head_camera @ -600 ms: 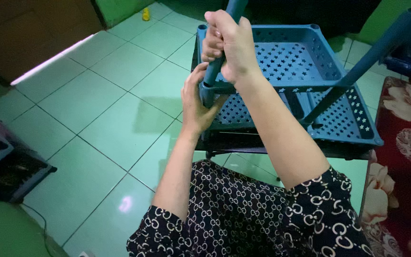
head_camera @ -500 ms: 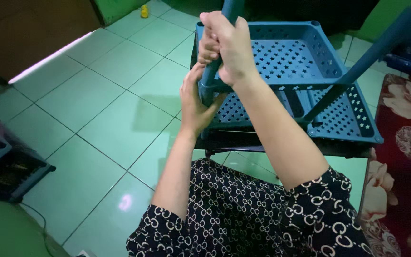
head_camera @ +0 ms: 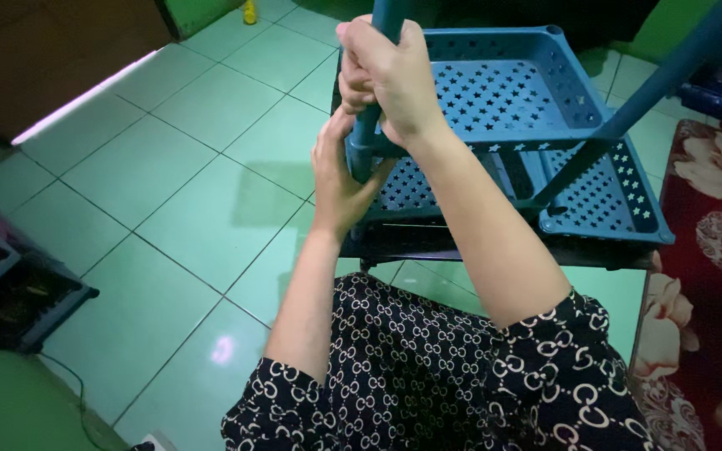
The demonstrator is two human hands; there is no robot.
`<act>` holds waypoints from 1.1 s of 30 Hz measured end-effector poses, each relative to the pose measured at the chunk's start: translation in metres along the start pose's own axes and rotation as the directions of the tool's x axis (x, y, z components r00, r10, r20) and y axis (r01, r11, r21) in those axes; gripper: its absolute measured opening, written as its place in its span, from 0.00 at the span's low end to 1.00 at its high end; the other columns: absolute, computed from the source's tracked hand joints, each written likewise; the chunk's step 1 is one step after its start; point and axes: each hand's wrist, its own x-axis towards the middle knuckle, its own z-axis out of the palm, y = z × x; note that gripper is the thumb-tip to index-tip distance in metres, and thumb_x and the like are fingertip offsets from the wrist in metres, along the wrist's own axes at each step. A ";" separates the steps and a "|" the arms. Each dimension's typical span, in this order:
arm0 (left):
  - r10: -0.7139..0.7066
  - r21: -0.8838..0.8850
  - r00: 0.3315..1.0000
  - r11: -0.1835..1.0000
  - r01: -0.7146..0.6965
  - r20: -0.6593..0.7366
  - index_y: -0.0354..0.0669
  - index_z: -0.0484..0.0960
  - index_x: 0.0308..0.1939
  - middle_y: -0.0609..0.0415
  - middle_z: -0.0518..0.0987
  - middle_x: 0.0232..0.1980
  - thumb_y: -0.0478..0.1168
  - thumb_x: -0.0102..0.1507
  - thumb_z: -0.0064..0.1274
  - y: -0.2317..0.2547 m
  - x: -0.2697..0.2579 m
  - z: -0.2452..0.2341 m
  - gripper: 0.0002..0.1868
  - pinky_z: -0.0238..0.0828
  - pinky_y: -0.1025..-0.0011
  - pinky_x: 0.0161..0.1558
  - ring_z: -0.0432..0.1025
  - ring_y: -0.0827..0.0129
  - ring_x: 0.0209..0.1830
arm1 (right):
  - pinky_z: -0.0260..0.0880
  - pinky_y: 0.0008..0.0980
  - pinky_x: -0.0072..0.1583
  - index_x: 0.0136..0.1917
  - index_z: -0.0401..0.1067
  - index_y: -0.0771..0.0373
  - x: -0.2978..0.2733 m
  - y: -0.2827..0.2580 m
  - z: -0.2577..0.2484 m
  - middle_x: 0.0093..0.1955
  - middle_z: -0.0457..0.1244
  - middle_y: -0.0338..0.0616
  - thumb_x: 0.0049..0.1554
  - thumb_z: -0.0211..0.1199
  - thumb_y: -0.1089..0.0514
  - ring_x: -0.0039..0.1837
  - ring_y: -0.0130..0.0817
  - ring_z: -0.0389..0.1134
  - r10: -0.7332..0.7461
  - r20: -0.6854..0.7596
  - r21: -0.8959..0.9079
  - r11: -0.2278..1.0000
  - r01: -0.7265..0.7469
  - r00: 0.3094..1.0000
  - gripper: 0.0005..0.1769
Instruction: The person assembles a blue plastic storage rack by inserting cylindrical legs into the corner sockets of stacked trays. They repeatedly insert and remove the legs to fit them, then place the assembled unit on a black folding table.
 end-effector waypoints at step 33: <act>-0.001 -0.012 1.000 1.000 0.001 -0.015 0.45 0.66 0.68 0.47 0.70 0.72 0.42 0.58 0.73 0.005 0.001 0.001 0.40 0.55 0.54 0.73 0.62 0.49 0.74 | 0.47 0.28 0.31 0.31 0.60 0.60 0.003 0.013 0.001 0.26 0.52 0.34 0.65 0.57 0.61 0.27 0.22 0.48 0.028 0.061 -0.085 0.996 -0.023 0.998 0.20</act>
